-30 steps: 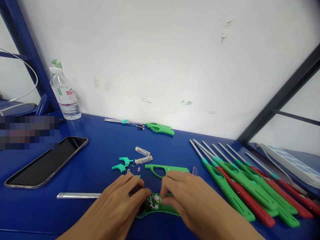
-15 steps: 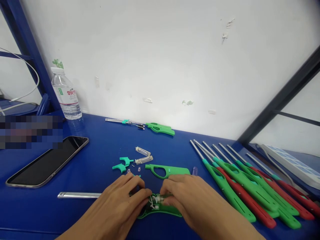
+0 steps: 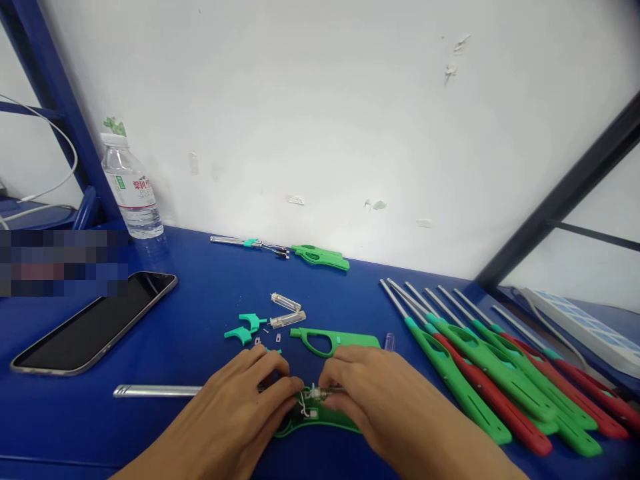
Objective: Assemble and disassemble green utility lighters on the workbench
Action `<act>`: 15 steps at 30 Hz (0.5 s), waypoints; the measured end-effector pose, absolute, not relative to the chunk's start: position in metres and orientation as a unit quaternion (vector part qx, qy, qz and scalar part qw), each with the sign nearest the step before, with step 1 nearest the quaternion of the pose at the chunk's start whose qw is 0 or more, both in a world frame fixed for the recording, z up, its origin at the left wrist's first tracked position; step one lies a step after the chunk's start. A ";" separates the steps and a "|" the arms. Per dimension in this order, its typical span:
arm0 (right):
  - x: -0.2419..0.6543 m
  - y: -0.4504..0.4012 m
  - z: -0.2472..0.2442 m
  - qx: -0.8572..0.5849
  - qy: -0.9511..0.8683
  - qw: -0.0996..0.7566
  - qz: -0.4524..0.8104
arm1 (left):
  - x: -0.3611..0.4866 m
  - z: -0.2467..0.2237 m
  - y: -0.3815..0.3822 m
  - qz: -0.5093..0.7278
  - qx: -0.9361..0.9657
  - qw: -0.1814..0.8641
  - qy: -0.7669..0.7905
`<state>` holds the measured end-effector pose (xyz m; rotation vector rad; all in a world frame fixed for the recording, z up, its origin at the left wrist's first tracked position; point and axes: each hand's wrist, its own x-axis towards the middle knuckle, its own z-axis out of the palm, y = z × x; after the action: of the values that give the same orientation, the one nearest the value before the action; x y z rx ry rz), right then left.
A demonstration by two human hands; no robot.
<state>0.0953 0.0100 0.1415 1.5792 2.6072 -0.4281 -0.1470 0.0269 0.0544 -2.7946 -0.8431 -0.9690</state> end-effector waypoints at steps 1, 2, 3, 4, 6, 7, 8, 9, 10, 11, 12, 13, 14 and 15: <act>0.094 0.010 0.143 0.518 0.842 0.043 -0.144 | -0.147 0.055 0.027 -0.314 -0.908 0.033 -0.275; 0.093 0.010 0.146 0.523 0.838 0.053 -0.146 | -0.147 0.056 0.027 -0.315 -0.907 0.033 -0.277; 0.092 0.009 0.148 0.526 0.836 0.059 -0.146 | -0.147 0.056 0.026 -0.316 -0.906 0.033 -0.278; 0.091 0.009 0.149 0.528 0.835 0.064 -0.145 | -0.146 0.057 0.026 -0.316 -0.906 0.032 -0.280; 0.090 0.008 0.153 0.529 0.833 0.070 -0.145 | -0.146 0.058 0.025 -0.318 -0.904 0.030 -0.284; 0.090 0.007 0.153 0.529 0.833 0.072 -0.147 | -0.145 0.058 0.025 -0.321 -0.903 0.030 -0.285; 0.090 0.007 0.154 0.529 0.833 0.071 -0.148 | -0.144 0.058 0.024 -0.323 -0.902 0.030 -0.284; 0.089 0.007 0.154 0.525 0.836 0.065 -0.143 | -0.144 0.057 0.024 -0.325 -0.902 0.029 -0.283; 0.089 0.006 0.153 0.518 0.843 0.055 -0.132 | -0.143 0.055 0.024 -0.329 -0.901 0.030 -0.283; 0.089 0.006 0.151 0.506 0.854 0.044 -0.116 | -0.143 0.054 0.025 -0.333 -0.899 0.031 -0.282; 0.090 0.006 0.149 0.490 0.866 0.031 -0.095 | -0.142 0.053 0.025 -0.334 -0.899 0.032 -0.282; 0.090 0.006 0.147 0.472 0.878 0.019 -0.075 | -0.142 0.052 0.026 -0.335 -0.898 0.035 -0.283; 0.090 0.006 0.145 0.454 0.889 0.010 -0.060 | -0.142 0.052 0.026 -0.334 -0.899 0.038 -0.282; 0.091 0.006 0.144 0.441 0.896 0.005 -0.052 | -0.143 0.052 0.027 -0.334 -0.899 0.041 -0.280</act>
<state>0.0908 0.0058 0.1435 1.3821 2.8051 -0.1620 -0.1425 0.0268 0.0519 -2.7521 -0.8567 -1.0231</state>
